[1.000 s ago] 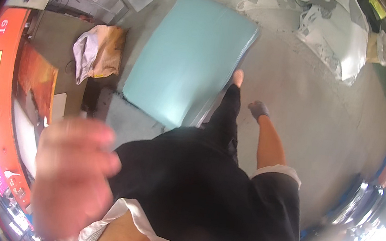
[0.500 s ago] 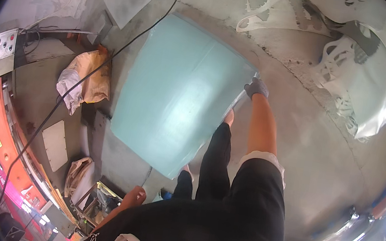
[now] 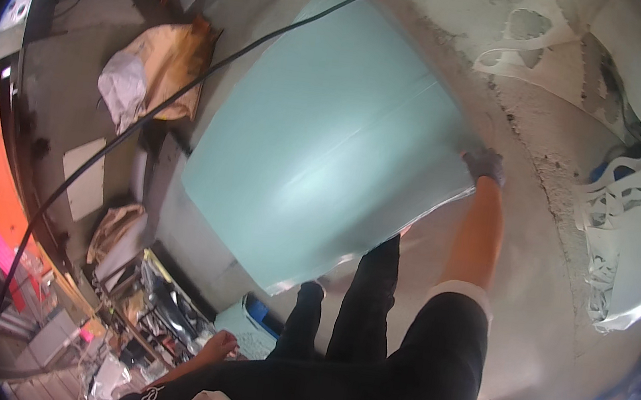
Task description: The person uses a squeegee to press a light-blue vinyl sheet on a cutting machine, then peels away excess vinyl to reveal cut characters. They repeat this process on multiple sheets, stacking the finished pieces and discarding the waste.
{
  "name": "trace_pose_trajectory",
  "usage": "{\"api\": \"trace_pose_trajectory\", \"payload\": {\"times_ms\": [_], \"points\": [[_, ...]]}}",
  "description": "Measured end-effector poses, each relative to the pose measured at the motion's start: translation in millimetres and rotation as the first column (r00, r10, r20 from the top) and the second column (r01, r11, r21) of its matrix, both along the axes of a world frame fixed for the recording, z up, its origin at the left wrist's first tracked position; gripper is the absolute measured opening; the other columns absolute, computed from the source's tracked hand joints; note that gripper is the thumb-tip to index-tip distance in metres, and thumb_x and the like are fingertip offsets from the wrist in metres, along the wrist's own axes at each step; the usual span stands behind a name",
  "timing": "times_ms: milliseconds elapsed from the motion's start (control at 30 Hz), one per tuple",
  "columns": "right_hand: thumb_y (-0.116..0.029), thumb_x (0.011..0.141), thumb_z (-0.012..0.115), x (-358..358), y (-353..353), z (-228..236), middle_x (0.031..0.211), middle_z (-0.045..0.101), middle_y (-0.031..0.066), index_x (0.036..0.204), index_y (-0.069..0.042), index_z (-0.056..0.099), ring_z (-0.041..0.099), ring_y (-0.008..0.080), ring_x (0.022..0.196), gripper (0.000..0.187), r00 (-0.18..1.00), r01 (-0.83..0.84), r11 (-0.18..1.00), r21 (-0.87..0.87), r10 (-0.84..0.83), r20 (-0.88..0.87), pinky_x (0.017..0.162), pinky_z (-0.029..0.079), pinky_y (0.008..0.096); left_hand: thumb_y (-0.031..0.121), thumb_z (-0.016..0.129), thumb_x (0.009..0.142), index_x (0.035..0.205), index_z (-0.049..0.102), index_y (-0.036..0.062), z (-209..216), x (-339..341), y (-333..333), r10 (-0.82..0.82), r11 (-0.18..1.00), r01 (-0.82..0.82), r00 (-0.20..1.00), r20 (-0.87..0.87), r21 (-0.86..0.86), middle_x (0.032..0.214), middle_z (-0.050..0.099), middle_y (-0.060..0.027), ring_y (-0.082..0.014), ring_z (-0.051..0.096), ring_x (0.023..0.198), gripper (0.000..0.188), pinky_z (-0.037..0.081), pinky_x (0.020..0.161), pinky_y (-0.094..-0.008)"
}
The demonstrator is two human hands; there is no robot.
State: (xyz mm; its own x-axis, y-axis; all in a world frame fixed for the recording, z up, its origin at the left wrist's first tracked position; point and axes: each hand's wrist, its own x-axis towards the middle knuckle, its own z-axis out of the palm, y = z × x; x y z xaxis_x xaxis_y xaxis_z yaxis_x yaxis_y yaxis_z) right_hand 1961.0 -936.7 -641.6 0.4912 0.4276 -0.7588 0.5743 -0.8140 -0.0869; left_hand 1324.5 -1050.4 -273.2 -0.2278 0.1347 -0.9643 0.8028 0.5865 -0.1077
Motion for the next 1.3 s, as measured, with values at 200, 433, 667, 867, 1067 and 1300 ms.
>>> {"api": "trace_pose_trajectory", "payload": {"times_ms": [200, 433, 667, 867, 1067, 1300], "points": [[-0.054, 0.071, 0.065, 16, -6, -16, 0.116, 0.06, 0.0201, 0.118, -0.007, 0.058, 0.059, 0.0342, 0.106, 0.066, 0.994, 0.103, 0.995, 0.018, -0.103, 0.026, 0.089, 0.047, 0.0463, 0.018, 0.06, 0.087, 0.096, 0.053, -0.0004, -4, -6, -7, 0.144, 0.975, -0.169, 0.975, 0.17, 0.142, 0.083, 0.064, -0.0088, -0.0157, 0.062, 0.072, 0.022, 0.05, 0.066, -0.0294], [-0.027, 0.075, 0.059, -66, 15, -2, 0.084, 0.066, 0.0229, 0.085, 0.004, 0.066, 0.066, 0.0338, 0.081, 0.034, 0.958, -0.268, 0.916, 0.297, 0.285, -0.014, 0.071, 0.05, 0.0407, 0.016, 0.061, 0.086, 0.097, 0.053, 0.0006, -7, -27, -31, 0.21, 0.958, -0.24, 0.96, 0.187, 0.157, 0.084, 0.061, -0.0068, -0.0139, 0.06, 0.073, 0.021, 0.049, 0.065, -0.0285], [-0.027, 0.077, 0.063, -244, 42, 170, 0.061, 0.055, 0.0081, 0.073, 0.003, 0.061, 0.048, 0.017, 0.06, 0.03, 0.837, 0.067, 0.641, 0.764, 0.38, -0.393, 0.06, 0.044, 0.0356, 0.017, 0.062, 0.086, 0.098, 0.055, 0.0024, -1, -69, -55, 0.191, 0.926, -0.274, 0.934, 0.302, 0.259, 0.085, 0.06, -0.0075, -0.015, 0.06, 0.076, 0.021, 0.049, 0.069, -0.0294], [-0.021, 0.08, 0.062, -424, 4, 328, 0.059, 0.043, -0.004, 0.065, -0.002, 0.052, 0.041, 0.0069, 0.059, 0.026, 0.524, 0.186, 0.879, 0.44, 0.29, -0.801, 0.053, 0.036, 0.0293, 0.02, 0.063, 0.087, 0.1, 0.055, 0.005, 17, -117, -83, 0.096, 0.828, -0.315, 0.895, 0.437, 0.463, 0.083, 0.061, -0.007, -0.0162, 0.059, 0.075, 0.021, 0.048, 0.07, -0.0302], [-0.021, 0.079, 0.06, -522, -48, 461, 0.058, 0.041, -0.005, 0.058, -0.005, 0.048, 0.038, 0.0066, 0.058, 0.029, 0.515, 0.313, 0.731, 0.607, 0.406, -0.755, 0.051, 0.032, 0.0283, 0.02, 0.062, 0.087, 0.101, 0.055, 0.0034, 55, -203, -131, 0.078, 0.774, -0.343, 0.886, 0.457, 0.532, 0.086, 0.063, -0.0095, -0.0206, 0.061, 0.078, 0.023, 0.049, 0.072, -0.0337], [-0.021, 0.077, 0.061, -648, -82, 601, 0.082, 0.059, 0.0079, 0.096, 0.002, 0.058, 0.058, 0.0156, 0.071, 0.03, 0.139, 0.56, 0.721, 0.407, 0.403, -0.905, 0.061, 0.046, 0.028, 0.025, 0.071, 0.079, 0.13, 0.039, 0.0085, 135, -260, -150, -0.02, 0.499, -0.473, 0.831, 0.555, 0.726, 0.129, 0.045, -0.015, -0.0289, 0.052, 0.11, 0.062, 0.044, 0.09, -0.0401]]}}
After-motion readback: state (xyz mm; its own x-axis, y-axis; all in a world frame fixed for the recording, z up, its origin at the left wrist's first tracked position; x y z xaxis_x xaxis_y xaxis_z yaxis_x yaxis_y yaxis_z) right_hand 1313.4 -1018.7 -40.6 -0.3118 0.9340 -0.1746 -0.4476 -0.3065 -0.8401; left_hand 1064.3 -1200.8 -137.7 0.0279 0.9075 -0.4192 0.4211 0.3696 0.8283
